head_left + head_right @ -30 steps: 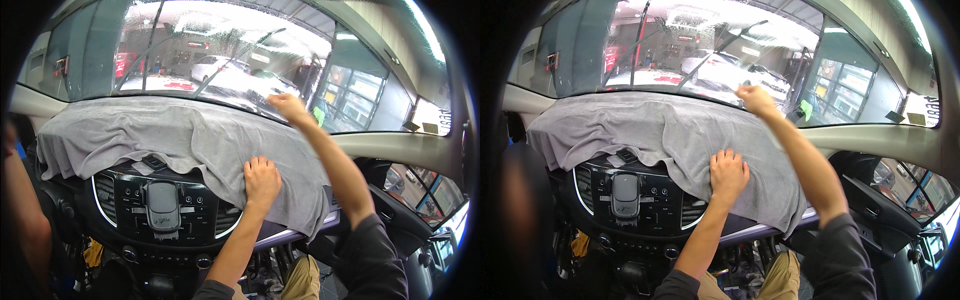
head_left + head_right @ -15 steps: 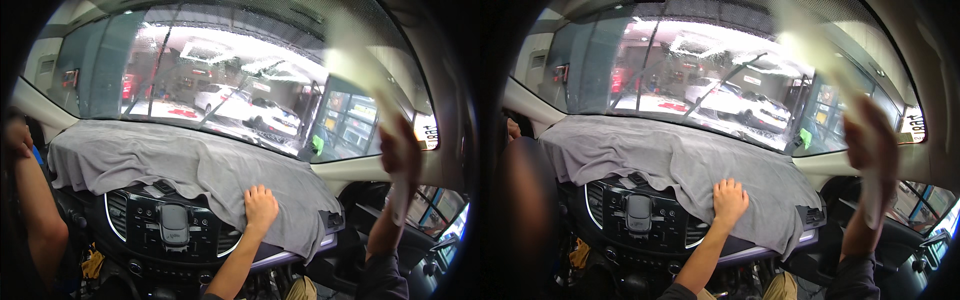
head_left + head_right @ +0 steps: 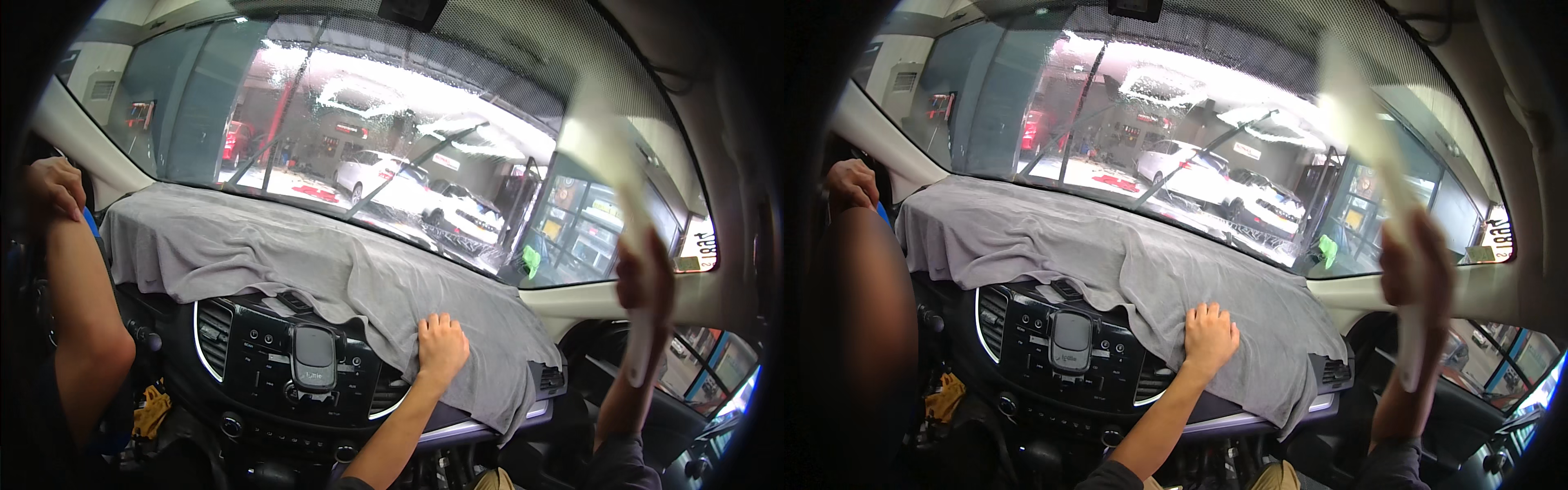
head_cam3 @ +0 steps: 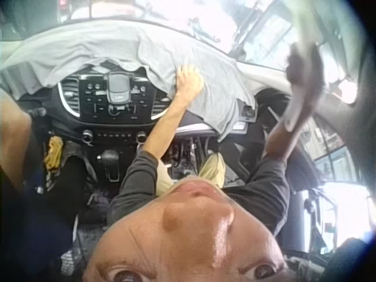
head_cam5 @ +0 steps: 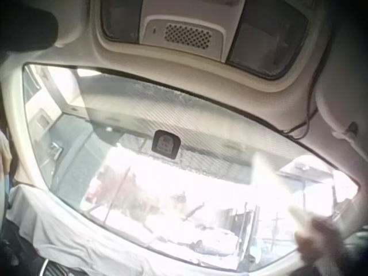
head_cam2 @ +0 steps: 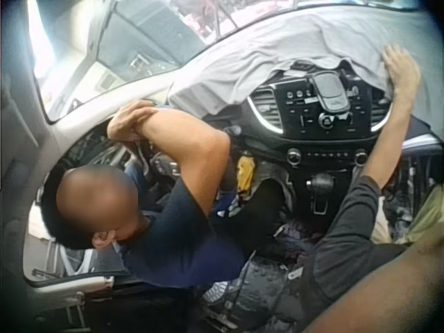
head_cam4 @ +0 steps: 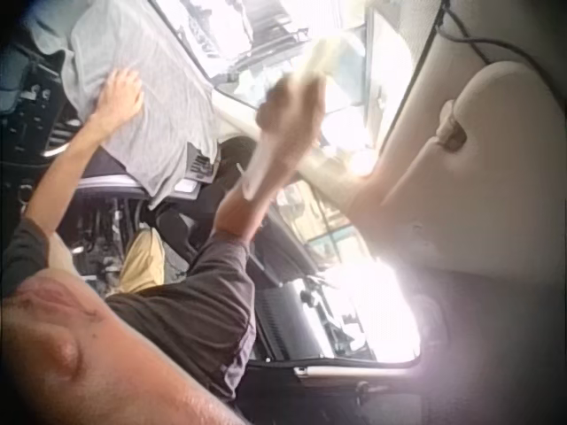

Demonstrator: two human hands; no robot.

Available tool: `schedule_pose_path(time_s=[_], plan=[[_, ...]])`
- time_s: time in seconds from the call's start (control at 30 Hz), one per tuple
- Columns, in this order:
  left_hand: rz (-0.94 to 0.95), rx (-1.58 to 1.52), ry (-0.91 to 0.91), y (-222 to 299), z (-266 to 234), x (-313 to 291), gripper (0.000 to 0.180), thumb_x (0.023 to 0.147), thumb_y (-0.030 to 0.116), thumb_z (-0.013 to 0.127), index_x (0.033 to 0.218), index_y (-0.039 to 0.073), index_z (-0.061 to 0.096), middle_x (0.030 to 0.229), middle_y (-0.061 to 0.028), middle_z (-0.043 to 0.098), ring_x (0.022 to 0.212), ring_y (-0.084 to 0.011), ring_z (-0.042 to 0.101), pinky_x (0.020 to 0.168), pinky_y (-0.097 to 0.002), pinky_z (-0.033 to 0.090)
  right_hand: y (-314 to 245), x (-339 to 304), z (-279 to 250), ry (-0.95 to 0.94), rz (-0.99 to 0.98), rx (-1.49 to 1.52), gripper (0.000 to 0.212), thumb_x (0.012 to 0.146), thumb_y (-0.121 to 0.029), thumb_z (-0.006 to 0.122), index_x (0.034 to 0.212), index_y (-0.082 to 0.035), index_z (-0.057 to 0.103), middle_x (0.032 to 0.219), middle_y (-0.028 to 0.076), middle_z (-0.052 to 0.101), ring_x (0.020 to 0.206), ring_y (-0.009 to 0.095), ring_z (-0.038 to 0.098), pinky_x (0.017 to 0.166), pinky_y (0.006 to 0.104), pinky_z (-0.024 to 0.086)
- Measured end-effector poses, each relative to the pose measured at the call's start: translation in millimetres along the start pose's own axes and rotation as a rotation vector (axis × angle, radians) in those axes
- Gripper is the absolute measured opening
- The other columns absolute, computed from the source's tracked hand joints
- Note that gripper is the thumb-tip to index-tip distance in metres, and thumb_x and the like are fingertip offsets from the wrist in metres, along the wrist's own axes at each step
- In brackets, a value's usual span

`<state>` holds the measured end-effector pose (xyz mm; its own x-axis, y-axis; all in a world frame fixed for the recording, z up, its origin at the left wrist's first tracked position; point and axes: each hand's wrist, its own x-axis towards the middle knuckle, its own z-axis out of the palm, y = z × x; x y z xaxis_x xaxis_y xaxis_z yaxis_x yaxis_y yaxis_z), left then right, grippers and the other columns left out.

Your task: The person places a gray cloth over the dashboard, sprays liquid onto the windshield, and uses a squeegee and utility knife to apply and trim a tint film. The person smooths the film with a squeegee and trims excess material along the edges.

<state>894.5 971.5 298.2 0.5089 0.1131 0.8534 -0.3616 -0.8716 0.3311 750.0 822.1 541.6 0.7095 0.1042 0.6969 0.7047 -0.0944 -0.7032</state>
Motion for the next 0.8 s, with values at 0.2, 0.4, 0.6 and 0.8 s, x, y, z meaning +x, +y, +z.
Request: schedule_pose_path(time_s=[0.2,0.4,0.6,0.8], plan=[[0.006,-0.048,-0.009,-5.9,0.0,-3.6,0.02,0.076,0.026,0.063,0.077,0.006,0.066,0.088,-0.0088,0.06,0.09,-0.025,0.055,0.082,-0.0392,0.041,-8.8,31.9,72.1,-0.225,-0.047,-0.152,0.032,0.094,-0.038,0.053,0.104,-0.009,0.059,0.065,-0.001,0.055,0.035,0.004,0.038,0.029,0.0188,0.031],[0.0,-0.143,-0.055,32.6,8.2,-3.6,0.021,0.075,0.026,0.064,0.077,0.006,0.067,0.087,-0.0088,0.061,0.089,-0.0249,0.056,0.082,-0.0396,0.042,216.2,152.1,174.7,-0.239,0.039,-0.813,0.05,0.086,-0.042,0.06,0.122,-0.007,0.061,0.084,0.016,0.067,0.066,0.02,0.06,0.069,0.0332,0.049],[0.014,0.053,0.033,-20.9,0.7,-2.2,0.022,0.076,0.028,0.064,0.074,0.006,0.067,0.086,-0.009,0.061,0.088,-0.0247,0.056,0.081,-0.0391,0.042,73.3,37.7,130.3,-0.425,0.07,-0.099,0.039,0.095,-0.04,0.052,0.114,-0.007,0.06,0.059,-0.006,0.039,0.041,0.003,0.033,0.035,0.0202,0.025],[0.011,-0.048,0.024,-0.2,6.9,-4.5,0.021,0.076,0.026,0.063,0.074,0.006,0.067,0.085,-0.0092,0.06,0.087,-0.0247,0.055,0.081,-0.0388,0.042,-14.0,3.3,101.1,-0.158,-0.083,-0.048,0.048,0.091,-0.045,0.056,0.12,-0.006,0.051,0.059,-0.005,0.043,0.036,0.001,0.032,0.028,0.017,0.024]])
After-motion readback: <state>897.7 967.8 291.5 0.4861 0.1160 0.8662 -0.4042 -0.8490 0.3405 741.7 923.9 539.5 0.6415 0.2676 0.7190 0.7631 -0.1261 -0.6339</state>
